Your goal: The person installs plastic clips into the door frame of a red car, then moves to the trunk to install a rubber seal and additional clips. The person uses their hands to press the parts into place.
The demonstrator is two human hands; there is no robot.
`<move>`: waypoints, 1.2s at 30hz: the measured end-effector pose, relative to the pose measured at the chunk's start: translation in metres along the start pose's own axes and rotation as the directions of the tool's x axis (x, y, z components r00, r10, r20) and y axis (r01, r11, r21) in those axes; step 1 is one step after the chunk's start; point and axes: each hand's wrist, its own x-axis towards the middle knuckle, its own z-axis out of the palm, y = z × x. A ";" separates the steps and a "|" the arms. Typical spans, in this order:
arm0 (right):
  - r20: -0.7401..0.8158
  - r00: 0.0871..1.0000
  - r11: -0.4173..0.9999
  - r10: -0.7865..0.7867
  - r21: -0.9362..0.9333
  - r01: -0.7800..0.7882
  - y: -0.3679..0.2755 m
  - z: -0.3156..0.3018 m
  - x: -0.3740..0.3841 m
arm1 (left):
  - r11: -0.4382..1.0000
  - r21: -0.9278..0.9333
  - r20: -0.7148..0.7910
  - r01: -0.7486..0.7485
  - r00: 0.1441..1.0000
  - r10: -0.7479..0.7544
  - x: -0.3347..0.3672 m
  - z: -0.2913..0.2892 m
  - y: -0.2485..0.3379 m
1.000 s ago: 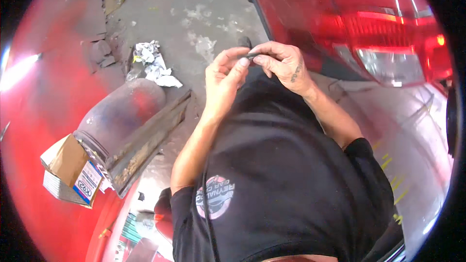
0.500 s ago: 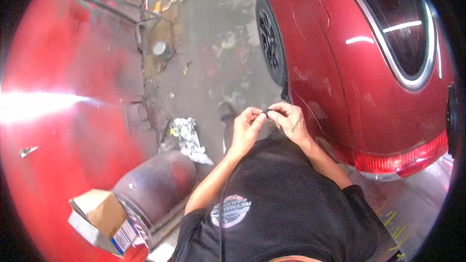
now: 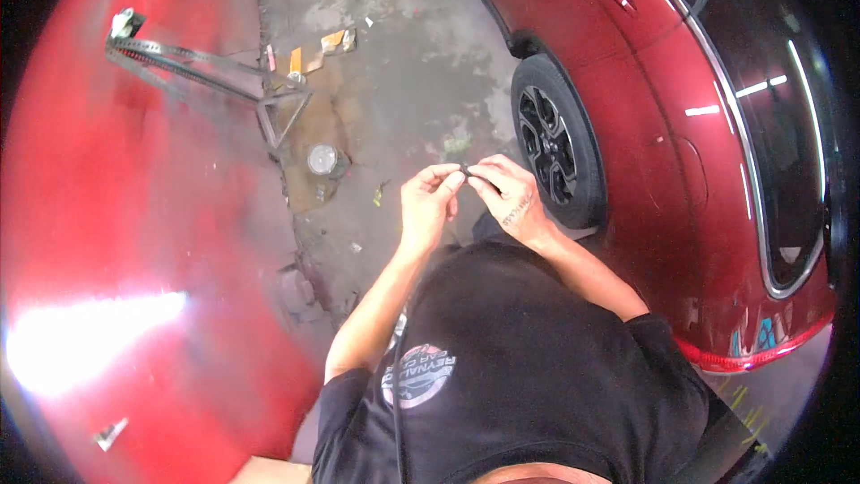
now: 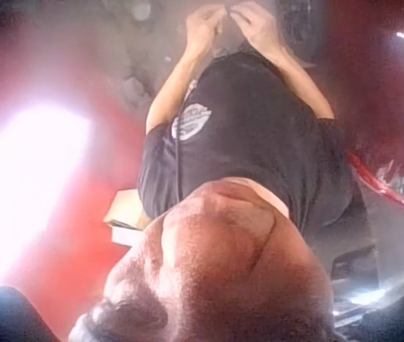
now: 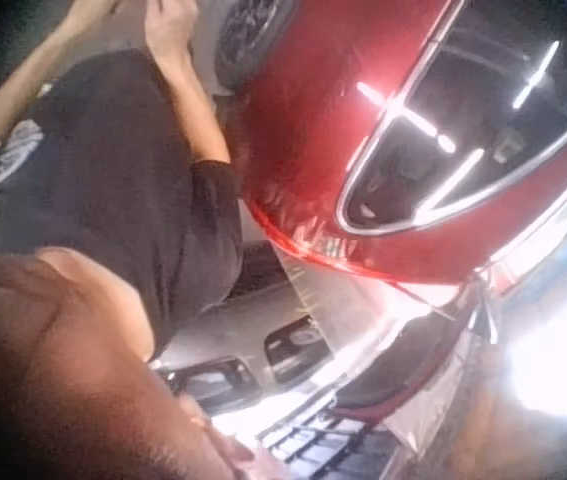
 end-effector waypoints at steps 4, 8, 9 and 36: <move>0.032 0.995 0.995 0.097 0.030 -0.098 0.036 0.032 0.075 | 0.996 -0.091 -0.006 0.001 1.000 -0.002 0.089 -0.017 0.023; 0.044 0.996 0.996 0.082 0.035 -0.083 0.098 0.074 0.163 | 0.988 -0.154 -0.029 0.008 0.999 -0.013 0.192 -0.035 0.040; 0.063 0.996 0.996 0.065 0.060 -0.068 0.109 0.086 0.192 | 0.987 -0.158 -0.052 0.022 0.998 -0.031 0.217 -0.044 0.050; 0.505 0.340 0.608 0.793 -0.618 -0.499 0.448 0.292 0.553 | 0.876 0.139 0.366 0.462 0.798 -0.479 0.976 -0.081 0.238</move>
